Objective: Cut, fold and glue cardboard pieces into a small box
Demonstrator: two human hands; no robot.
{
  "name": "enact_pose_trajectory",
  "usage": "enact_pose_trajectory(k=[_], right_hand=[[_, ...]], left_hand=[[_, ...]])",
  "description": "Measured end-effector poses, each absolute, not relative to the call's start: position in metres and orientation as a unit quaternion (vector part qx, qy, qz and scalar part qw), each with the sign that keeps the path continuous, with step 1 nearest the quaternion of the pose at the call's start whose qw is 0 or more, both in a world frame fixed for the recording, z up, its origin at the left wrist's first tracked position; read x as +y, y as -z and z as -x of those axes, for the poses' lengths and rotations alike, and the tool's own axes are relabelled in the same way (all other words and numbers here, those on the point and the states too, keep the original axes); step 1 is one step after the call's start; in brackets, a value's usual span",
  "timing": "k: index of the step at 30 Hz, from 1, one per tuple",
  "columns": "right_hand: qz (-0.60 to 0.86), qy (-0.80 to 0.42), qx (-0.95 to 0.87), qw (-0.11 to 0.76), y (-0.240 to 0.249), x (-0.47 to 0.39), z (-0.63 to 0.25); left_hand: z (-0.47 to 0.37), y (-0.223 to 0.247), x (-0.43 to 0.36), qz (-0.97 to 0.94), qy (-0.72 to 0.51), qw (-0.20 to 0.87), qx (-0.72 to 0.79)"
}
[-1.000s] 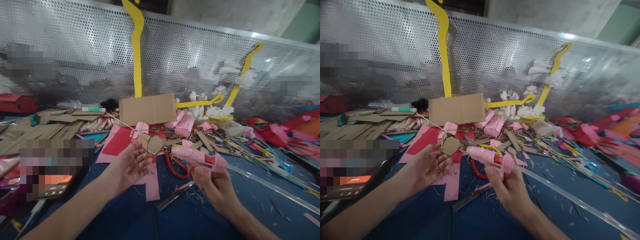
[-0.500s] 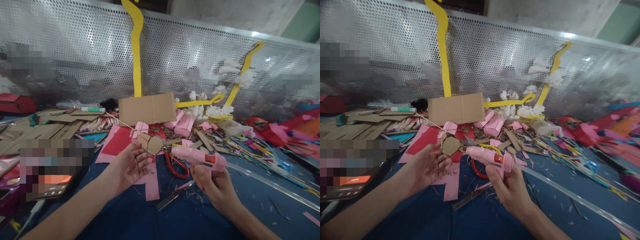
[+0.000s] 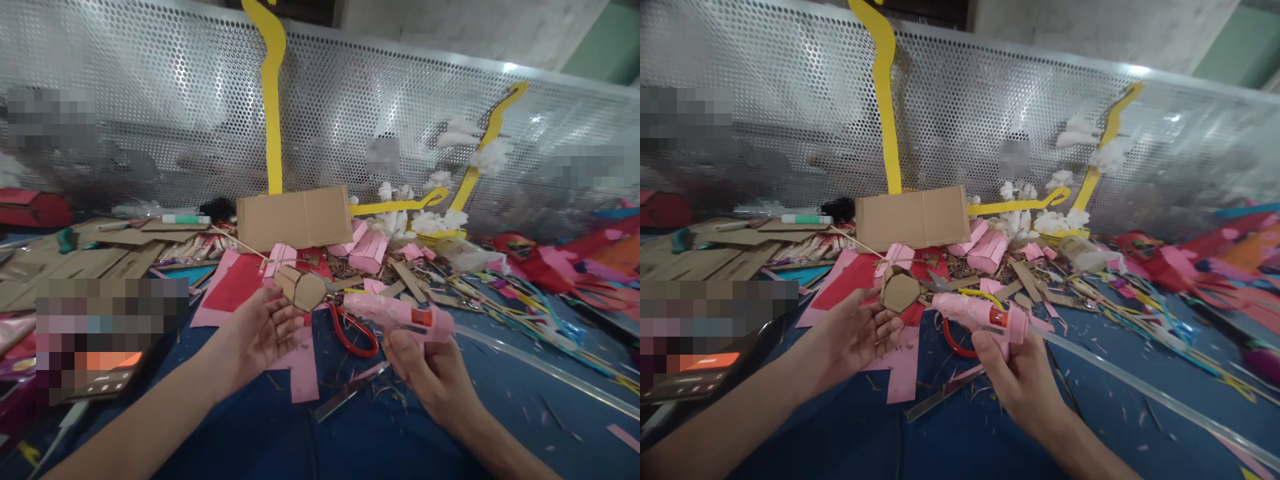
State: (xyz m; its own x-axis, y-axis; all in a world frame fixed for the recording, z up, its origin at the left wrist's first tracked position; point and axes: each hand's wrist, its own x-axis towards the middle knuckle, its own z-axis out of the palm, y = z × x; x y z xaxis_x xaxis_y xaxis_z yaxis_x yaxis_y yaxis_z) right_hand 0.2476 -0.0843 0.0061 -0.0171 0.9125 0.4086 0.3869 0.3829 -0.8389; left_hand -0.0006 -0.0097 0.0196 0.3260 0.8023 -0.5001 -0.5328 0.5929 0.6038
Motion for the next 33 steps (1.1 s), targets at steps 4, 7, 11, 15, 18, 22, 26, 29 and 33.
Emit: enact_pose_trajectory(k=[4,7,11,15,18,22,26,29,33], right_hand=[[0.498,-0.256,-0.665,0.494,-0.006,-0.084,-0.248],[0.496,-0.256,-0.669,0.491,-0.006,-0.084,-0.248],[0.499,-0.256,-0.666,0.492,-0.005,-0.084,-0.249],[0.494,-0.273,-0.670,0.483,-0.007,-0.084,-0.247],[0.487,-0.275,-0.673,0.483,-0.009,-0.084,-0.245],[0.492,-0.265,-0.668,0.491,-0.007,-0.085,-0.246],[0.495,-0.277,-0.677,0.470,0.002,-0.086,-0.250],[0.493,-0.283,-0.678,0.467,0.006,-0.086,-0.251],[0.493,-0.272,-0.670,0.484,0.003,-0.086,-0.250]], left_hand=[[-0.001,-0.023,-0.011,-0.167,-0.418,0.793,0.410],[-0.001,-0.025,-0.012,-0.165,-0.420,0.791,0.413],[0.000,-0.020,-0.010,-0.165,-0.424,0.799,0.393],[0.002,-0.016,-0.008,-0.167,-0.423,0.803,0.386],[0.002,-0.019,-0.009,-0.164,-0.425,0.800,0.390],[0.000,-0.022,-0.012,-0.169,-0.427,0.792,0.403],[-0.001,-0.022,-0.011,-0.168,-0.426,0.795,0.398],[0.000,-0.021,-0.010,-0.160,-0.427,0.796,0.399],[0.000,-0.021,-0.010,-0.164,-0.427,0.798,0.393]])
